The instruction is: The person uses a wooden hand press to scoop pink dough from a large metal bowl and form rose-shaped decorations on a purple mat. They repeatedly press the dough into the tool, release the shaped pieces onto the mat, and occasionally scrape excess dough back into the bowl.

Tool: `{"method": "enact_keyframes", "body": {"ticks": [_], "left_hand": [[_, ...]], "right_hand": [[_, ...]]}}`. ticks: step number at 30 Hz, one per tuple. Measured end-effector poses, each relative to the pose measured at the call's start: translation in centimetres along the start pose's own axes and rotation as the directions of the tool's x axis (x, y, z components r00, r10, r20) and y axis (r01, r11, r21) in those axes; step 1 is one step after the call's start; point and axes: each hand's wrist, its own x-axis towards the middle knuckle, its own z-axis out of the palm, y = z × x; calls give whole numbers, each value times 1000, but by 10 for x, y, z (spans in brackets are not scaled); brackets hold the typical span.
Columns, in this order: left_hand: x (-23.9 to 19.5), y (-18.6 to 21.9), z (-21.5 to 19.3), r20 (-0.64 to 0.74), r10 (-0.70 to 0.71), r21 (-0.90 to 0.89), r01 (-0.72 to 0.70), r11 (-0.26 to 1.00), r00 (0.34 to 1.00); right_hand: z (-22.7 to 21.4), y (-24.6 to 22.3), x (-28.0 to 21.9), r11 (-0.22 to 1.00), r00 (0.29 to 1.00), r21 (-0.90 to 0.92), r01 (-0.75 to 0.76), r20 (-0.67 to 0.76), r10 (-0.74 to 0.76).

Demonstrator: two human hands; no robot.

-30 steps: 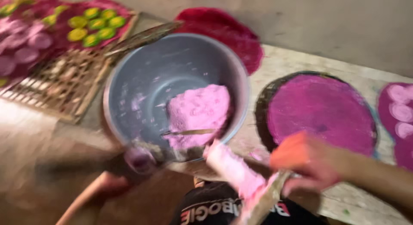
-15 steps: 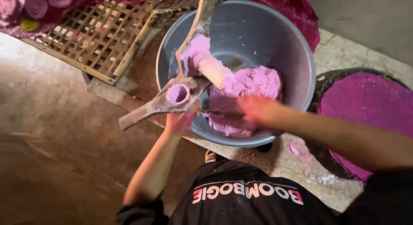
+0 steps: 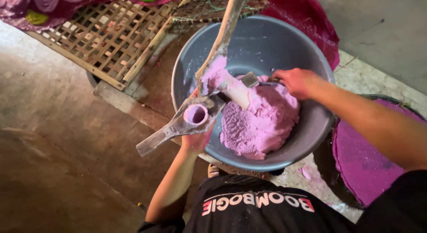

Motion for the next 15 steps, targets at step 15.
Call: {"method": "enact_keyframes", "body": {"ticks": [15], "left_hand": [[0,7,5,-21,8,-28,-8,1000,1000]], "right_hand": [[27,-8,-56,960,958,5,280,60,-280]]}}
